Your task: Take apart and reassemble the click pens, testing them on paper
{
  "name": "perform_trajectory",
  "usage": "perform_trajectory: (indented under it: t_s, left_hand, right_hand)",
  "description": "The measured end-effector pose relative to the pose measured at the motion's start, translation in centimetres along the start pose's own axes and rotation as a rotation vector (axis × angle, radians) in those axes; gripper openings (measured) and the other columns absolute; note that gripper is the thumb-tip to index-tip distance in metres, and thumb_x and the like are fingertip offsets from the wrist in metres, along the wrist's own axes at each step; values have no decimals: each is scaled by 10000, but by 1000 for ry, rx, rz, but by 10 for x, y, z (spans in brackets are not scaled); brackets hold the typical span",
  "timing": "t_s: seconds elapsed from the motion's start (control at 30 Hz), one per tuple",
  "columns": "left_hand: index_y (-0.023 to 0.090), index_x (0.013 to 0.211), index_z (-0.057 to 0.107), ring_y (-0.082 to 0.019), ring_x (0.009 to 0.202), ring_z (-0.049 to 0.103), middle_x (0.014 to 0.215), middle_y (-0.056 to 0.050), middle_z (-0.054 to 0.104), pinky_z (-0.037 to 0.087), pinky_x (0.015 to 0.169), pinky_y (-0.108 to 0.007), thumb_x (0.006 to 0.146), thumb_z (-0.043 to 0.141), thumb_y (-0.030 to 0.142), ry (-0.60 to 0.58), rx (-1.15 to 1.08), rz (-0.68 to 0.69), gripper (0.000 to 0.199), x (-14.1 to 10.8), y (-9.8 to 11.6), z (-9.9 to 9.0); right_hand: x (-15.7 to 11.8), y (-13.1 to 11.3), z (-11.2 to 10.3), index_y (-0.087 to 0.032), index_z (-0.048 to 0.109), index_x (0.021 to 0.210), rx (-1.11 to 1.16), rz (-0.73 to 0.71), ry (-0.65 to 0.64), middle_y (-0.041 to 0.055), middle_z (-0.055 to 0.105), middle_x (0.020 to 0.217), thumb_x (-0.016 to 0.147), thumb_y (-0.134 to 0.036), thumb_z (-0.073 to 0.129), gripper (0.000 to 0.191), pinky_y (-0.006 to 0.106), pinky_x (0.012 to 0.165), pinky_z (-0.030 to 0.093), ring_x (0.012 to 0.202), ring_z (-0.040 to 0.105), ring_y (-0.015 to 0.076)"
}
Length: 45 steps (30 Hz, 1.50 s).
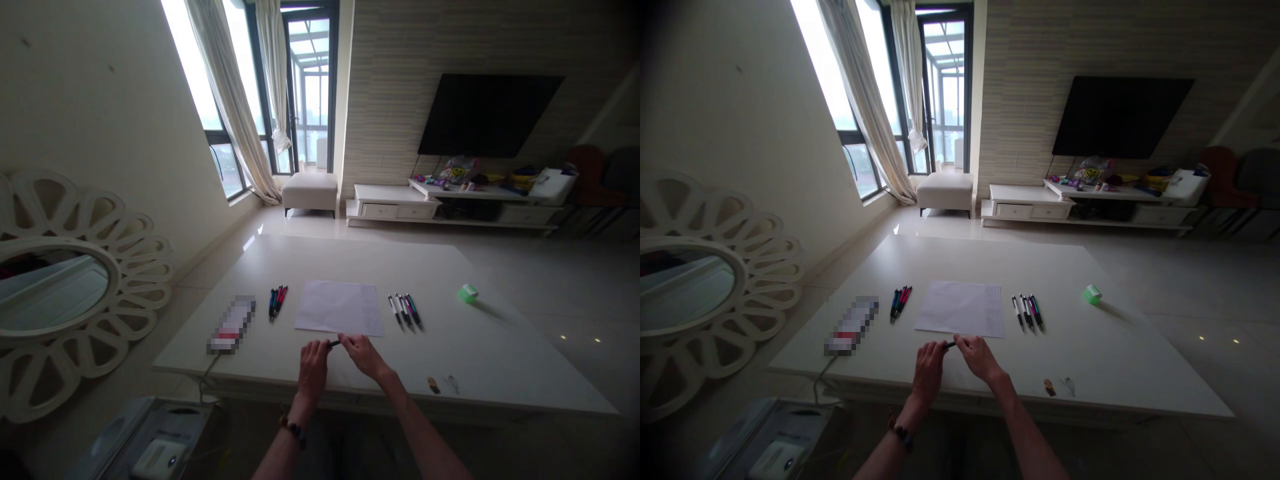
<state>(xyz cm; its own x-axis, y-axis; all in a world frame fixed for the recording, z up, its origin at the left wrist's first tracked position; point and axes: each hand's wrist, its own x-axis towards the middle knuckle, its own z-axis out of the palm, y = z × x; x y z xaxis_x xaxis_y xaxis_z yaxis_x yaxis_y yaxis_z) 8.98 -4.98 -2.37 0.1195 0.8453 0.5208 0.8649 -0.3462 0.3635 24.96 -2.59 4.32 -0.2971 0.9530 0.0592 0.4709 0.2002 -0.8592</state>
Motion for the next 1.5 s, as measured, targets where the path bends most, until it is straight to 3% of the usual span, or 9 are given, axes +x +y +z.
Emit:
perform_trajectory:
  t_s: [0.37, 0.5, 0.87, 1.03, 1.2, 1.4, 1.5]
  left_hand:
    - [214, 998, 549, -152, 762, 513, 800, -23, 568, 365, 722, -297, 896, 402, 221, 5, 52, 42, 179, 1, 0, -2]
    - [212, 1001, 549, -151, 763, 514, 789, -22, 568, 362, 726, -297, 891, 414, 213, -1, 58, 61, 174, 0, -1, -1]
    - [205, 986, 553, -154, 770, 509, 792, -24, 568, 355, 730, -302, 898, 401, 222, -13, 31, 60, 176, 0, -2, 0]
    - [213, 979, 555, -153, 775, 512, 783, -17, 569, 360, 724, -292, 889, 420, 211, -15, 37, 70, 162, 1, -1, -2]
    - [212, 941, 564, -149, 754, 509, 771, -18, 567, 359, 703, -292, 891, 413, 215, -18, 41, 69, 159, 0, -1, -2]
    - [205, 956, 559, -159, 751, 500, 768, -24, 573, 353, 716, -311, 895, 404, 220, -32, 24, 68, 167, 0, -1, -2]
    - [206, 937, 560, -157, 751, 501, 769, -22, 574, 348, 715, -310, 897, 400, 219, -29, 17, 53, 166, 0, 0, -3]
  right_hand:
    - [-2, 1, 0, -149, 541, 636, 66, 31, -35, -37, 450, 515, 847, -510, 381, 448, 205, 482, 287, 481, 387, 89]
    - [-1, 0, -1, -153, 516, 558, 40, 37, -20, -37, 406, 467, 865, -523, 320, 519, 217, 485, 287, 464, 370, 91]
    - [-4, -1, -1, -141, 591, 643, 47, -4, -60, -30, 480, 521, 837, -477, 421, 423, 210, 498, 306, 497, 419, 95]
    - [-2, 2, 5, -155, 524, 535, 44, 41, -37, -48, 379, 437, 862, -492, 344, 503, 214, 452, 261, 438, 344, 87]
    - [-2, 3, 0, -146, 590, 647, 114, 23, -97, -37, 486, 505, 820, -467, 453, 390, 198, 491, 325, 477, 429, 87]
    - [-1, 9, 5, -160, 478, 466, 171, 118, -116, -51, 356, 389, 847, -517, 357, 535, 207, 433, 281, 385, 326, 73]
    - [-2, 8, 3, -145, 566, 577, 196, 101, -136, -40, 433, 435, 826, -527, 409, 483, 200, 451, 312, 414, 384, 79]
